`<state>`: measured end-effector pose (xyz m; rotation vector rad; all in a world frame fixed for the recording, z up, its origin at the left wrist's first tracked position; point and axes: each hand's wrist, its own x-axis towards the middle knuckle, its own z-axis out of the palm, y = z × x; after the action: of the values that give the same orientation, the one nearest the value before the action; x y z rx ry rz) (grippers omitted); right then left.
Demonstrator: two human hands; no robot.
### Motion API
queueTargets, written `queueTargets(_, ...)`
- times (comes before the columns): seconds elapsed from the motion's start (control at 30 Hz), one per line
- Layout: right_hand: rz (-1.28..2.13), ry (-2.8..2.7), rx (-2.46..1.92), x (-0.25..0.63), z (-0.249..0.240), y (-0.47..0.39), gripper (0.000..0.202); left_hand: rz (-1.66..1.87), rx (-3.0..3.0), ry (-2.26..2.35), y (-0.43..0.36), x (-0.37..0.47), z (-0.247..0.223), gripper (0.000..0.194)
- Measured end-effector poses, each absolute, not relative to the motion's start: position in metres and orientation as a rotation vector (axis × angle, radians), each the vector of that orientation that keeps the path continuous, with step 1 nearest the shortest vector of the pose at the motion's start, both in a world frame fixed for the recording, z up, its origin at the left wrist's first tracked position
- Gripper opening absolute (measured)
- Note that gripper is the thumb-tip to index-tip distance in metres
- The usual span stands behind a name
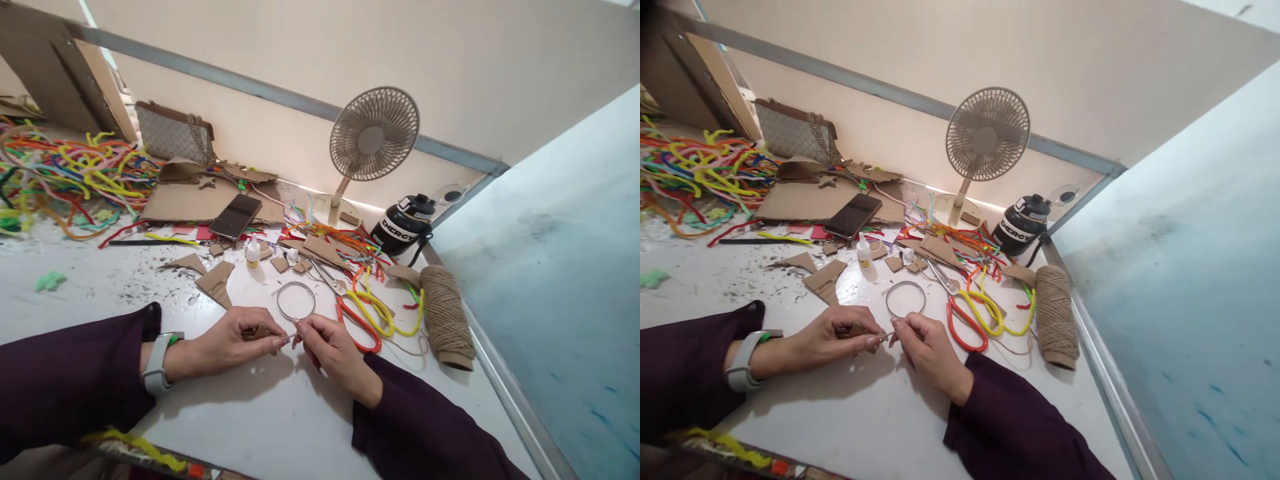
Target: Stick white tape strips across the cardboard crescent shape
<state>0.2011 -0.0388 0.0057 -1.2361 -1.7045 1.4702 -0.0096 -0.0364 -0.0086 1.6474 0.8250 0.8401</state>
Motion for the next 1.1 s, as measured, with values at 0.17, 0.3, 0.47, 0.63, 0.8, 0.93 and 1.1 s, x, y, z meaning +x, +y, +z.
queueTargets(0.17, 1.469, -1.585, -1.265, 0.198, -0.001, -0.041, 0.051, 0.812, 1.625, 0.837, -0.038, -0.01, -0.011, 0.027)
queueTargets(0.3, 1.427, -1.562, -1.24, 0.198, -0.005, -0.043, 0.049, 0.833, 1.689, 0.81, -0.038, -0.009, -0.012, 0.026)
queueTargets(0.47, 1.398, -1.556, -1.203, 0.196, -0.006, -0.046, 0.048, 0.856, 1.796, 0.82, -0.04, -0.008, -0.012, 0.019)
queueTargets(0.63, 1.381, -1.548, -1.17, 0.197, -0.007, -0.047, 0.048, 0.877, 1.806, 0.841, -0.039, -0.009, -0.012, 0.017)
queueTargets(0.8, 1.398, -1.51, -1.16, 0.197, -0.01, -0.049, 0.047, 0.874, 1.829, 0.828, -0.038, -0.01, -0.014, 0.019)
queueTargets(0.93, 1.413, -1.508, -1.119, 0.198, -0.012, -0.049, 0.044, 0.859, 1.783, 0.851, -0.038, -0.009, -0.014, 0.013)
queueTargets(1.1, 1.445, -1.432, -1.123, 0.197, -0.009, -0.045, 0.041, 0.824, 1.541, 0.864, -0.037, -0.009, -0.011, 0.016)
